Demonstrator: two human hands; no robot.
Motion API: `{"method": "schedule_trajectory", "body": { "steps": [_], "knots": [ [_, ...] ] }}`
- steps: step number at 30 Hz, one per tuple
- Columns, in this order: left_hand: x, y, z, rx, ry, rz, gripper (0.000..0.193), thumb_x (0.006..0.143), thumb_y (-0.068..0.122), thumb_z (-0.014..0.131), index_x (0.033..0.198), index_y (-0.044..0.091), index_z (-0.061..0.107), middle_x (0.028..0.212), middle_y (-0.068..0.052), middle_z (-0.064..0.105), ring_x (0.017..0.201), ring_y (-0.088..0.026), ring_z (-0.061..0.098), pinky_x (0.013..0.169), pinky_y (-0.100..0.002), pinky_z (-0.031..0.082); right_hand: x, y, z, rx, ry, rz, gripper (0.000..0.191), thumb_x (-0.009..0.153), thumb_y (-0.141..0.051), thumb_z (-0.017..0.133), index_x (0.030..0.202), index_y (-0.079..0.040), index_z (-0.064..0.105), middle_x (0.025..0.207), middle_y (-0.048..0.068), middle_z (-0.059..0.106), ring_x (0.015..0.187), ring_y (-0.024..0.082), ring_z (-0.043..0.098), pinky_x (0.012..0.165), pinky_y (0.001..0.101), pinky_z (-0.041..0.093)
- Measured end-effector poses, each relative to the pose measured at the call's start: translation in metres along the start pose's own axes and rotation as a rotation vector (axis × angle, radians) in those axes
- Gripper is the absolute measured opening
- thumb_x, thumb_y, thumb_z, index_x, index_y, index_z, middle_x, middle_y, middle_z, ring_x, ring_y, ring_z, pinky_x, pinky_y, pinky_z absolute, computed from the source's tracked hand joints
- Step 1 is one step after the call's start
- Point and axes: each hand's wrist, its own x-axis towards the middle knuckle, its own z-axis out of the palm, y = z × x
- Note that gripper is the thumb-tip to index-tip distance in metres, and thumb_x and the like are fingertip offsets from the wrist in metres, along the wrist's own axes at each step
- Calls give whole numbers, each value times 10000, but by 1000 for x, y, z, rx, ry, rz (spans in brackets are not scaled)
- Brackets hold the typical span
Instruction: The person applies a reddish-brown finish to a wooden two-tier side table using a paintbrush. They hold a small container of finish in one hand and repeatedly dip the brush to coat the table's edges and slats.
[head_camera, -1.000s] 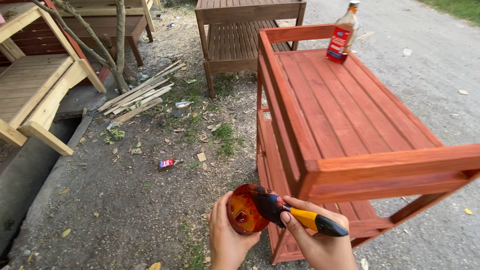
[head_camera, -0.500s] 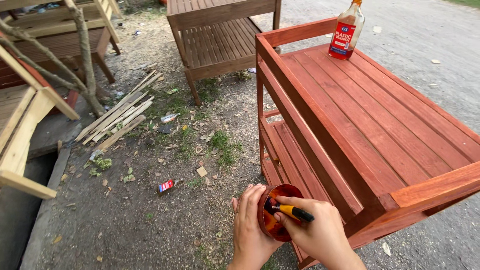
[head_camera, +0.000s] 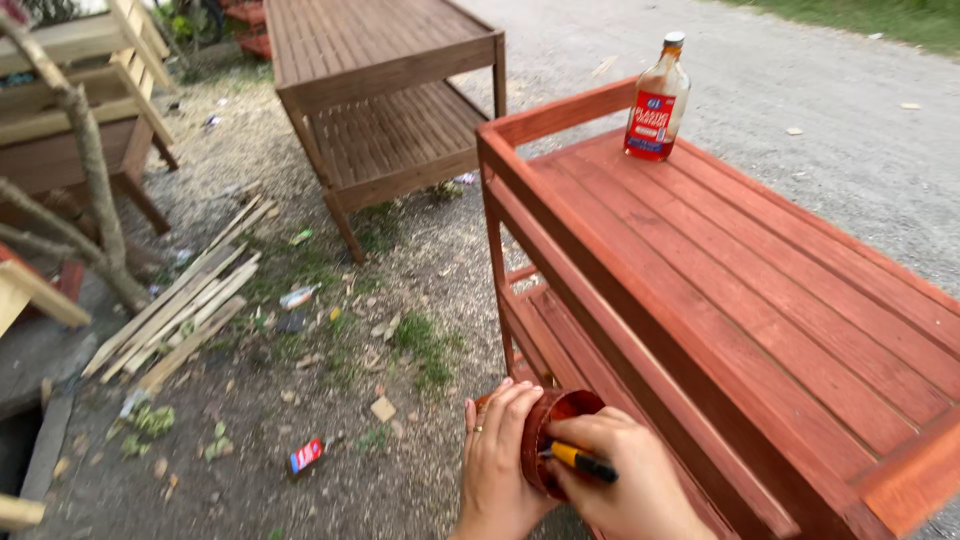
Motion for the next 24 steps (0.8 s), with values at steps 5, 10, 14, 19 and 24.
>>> {"method": "schedule_trajectory", "body": {
  "steps": [5, 10, 14, 19, 24],
  "knots": [
    [47, -37, 19, -3, -125, 25, 903, 589, 227, 881, 1402, 133, 501, 1410, -113, 561, 1405, -393, 474, 1153, -693, 221, 47, 27, 12, -59, -125, 46, 390, 612, -55, 840, 997, -80, 788, 937, 129, 790, 972, 346, 716, 861, 416, 562],
    [89, -62, 28, -94, -203, 32, 945, 569, 258, 923, 1395, 125, 486, 1386, -121, 557, 1393, -401, 468, 1135, -692, 237, 72, 35, 8, -60, 50, 103, 330, 690, -136, 906, 999, -79, 807, 948, 138, 805, 914, 266, 780, 834, 353, 610],
    [112, -67, 31, -231, -261, 12, 1009, 473, 250, 950, 1357, 102, 486, 1329, -139, 581, 1285, -389, 533, 1096, -645, 316, 66, 43, 2, 267, 210, 562, 282, 752, -141, 883, 1020, -67, 832, 877, 95, 839, 817, 163, 798, 756, 294, 656],
    [131, -63, 32, -468, -392, -7, 956, 447, 186, 936, 1311, 89, 537, 1185, -121, 645, 1161, -336, 649, 1000, -462, 531, 27, 56, 18, 465, 638, 617, 214, 830, -79, 783, 1006, 39, 757, 935, 141, 861, 889, 172, 797, 805, 320, 637],
    [143, -66, 18, -629, -621, 116, 960, 473, 206, 981, 1312, 81, 531, 1174, -125, 649, 1146, -331, 661, 986, -443, 540, -36, 46, 65, 547, 1224, 521, 252, 950, -107, 661, 1098, 83, 733, 994, 185, 793, 888, 226, 751, 763, 387, 621]
  ]
}}
